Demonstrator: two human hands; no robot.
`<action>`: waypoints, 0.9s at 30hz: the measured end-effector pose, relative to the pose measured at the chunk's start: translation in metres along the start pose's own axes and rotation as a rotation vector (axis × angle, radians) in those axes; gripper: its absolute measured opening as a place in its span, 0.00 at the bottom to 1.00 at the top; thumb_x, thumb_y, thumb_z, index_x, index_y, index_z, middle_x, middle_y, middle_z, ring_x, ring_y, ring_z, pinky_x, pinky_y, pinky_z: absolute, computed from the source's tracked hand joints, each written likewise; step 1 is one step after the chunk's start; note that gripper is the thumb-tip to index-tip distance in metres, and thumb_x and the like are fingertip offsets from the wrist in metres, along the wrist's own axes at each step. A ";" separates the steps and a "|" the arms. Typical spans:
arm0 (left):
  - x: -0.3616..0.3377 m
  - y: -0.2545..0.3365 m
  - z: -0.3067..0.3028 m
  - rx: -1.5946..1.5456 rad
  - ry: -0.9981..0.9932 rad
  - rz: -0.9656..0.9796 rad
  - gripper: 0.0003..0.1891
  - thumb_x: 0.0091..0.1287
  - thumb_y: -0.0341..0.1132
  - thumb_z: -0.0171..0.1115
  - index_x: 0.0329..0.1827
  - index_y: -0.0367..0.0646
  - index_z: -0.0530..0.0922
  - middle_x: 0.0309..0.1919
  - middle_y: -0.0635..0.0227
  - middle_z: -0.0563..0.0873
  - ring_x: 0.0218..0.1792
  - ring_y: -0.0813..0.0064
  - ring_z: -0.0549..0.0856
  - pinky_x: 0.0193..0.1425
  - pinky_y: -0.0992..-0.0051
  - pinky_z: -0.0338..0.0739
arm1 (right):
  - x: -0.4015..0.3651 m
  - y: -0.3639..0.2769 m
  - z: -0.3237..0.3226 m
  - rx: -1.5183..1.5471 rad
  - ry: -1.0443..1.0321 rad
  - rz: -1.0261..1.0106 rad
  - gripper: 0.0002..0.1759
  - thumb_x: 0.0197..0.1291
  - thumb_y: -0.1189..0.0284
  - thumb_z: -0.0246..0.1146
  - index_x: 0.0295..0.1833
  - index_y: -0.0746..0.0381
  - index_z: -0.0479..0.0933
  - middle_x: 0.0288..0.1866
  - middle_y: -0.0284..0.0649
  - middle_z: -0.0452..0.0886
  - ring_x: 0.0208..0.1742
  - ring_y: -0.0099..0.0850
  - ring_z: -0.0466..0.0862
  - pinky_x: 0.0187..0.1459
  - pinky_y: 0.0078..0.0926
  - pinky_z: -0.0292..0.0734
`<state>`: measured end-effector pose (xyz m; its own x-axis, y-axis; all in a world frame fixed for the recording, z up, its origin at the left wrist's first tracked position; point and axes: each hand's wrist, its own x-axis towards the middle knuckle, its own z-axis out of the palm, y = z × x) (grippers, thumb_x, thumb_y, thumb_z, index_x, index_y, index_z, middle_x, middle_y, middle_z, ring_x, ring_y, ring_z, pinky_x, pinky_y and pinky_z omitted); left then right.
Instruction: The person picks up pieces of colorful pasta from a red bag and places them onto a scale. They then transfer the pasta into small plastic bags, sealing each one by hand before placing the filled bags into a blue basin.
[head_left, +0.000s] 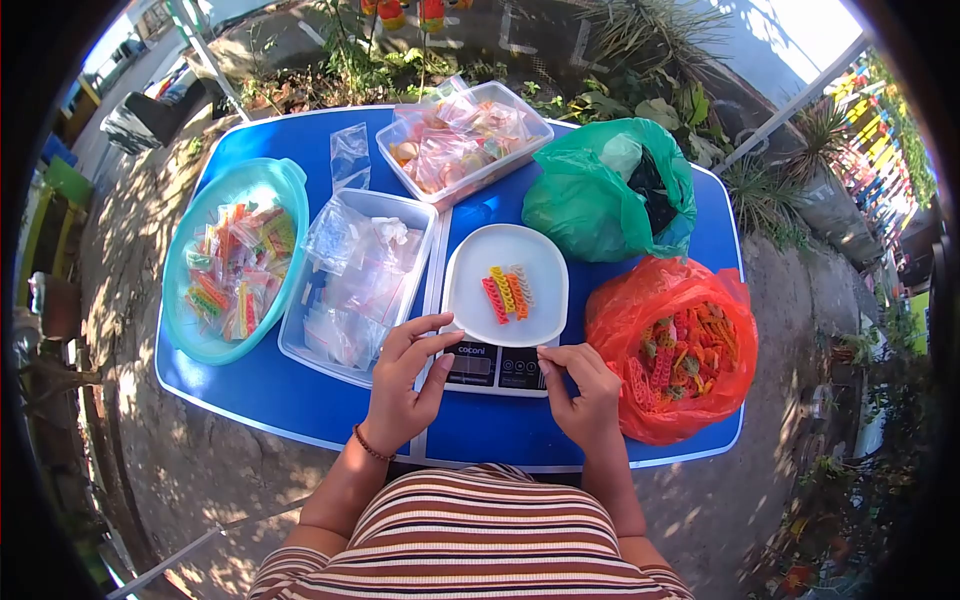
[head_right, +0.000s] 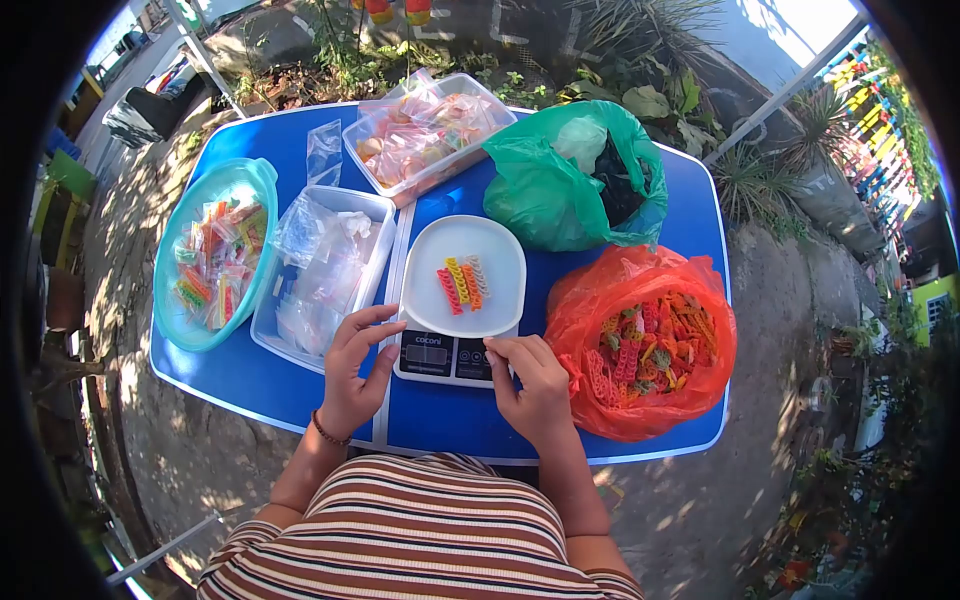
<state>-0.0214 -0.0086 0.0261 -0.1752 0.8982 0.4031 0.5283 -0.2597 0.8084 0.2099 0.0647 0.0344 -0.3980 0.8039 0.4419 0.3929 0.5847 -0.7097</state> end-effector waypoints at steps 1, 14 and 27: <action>0.000 0.000 0.000 0.001 -0.001 -0.002 0.16 0.68 0.22 0.65 0.58 0.43 0.86 0.62 0.59 0.85 0.59 0.60 0.84 0.64 0.66 0.78 | -0.001 0.001 0.000 0.000 -0.002 -0.003 0.08 0.60 0.86 0.69 0.45 0.68 0.85 0.40 0.46 0.88 0.40 0.41 0.87 0.43 0.33 0.82; 0.000 0.001 -0.001 0.016 -0.044 0.007 0.16 0.68 0.21 0.66 0.58 0.40 0.86 0.62 0.55 0.84 0.62 0.59 0.84 0.66 0.65 0.78 | 0.001 -0.003 0.002 0.023 -0.029 -0.018 0.09 0.59 0.86 0.69 0.45 0.69 0.85 0.39 0.46 0.88 0.39 0.41 0.87 0.43 0.34 0.82; 0.021 -0.053 -0.048 0.552 0.024 -0.170 0.18 0.69 0.25 0.64 0.62 0.39 0.83 0.63 0.54 0.84 0.63 0.48 0.82 0.69 0.56 0.76 | 0.010 -0.028 0.026 0.133 -0.153 -0.153 0.11 0.57 0.87 0.70 0.46 0.68 0.86 0.38 0.44 0.88 0.39 0.37 0.88 0.41 0.30 0.83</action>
<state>-0.0929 0.0069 0.0122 -0.3112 0.9012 0.3016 0.8449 0.1170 0.5219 0.1736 0.0532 0.0446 -0.5691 0.6752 0.4693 0.2096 0.6710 -0.7112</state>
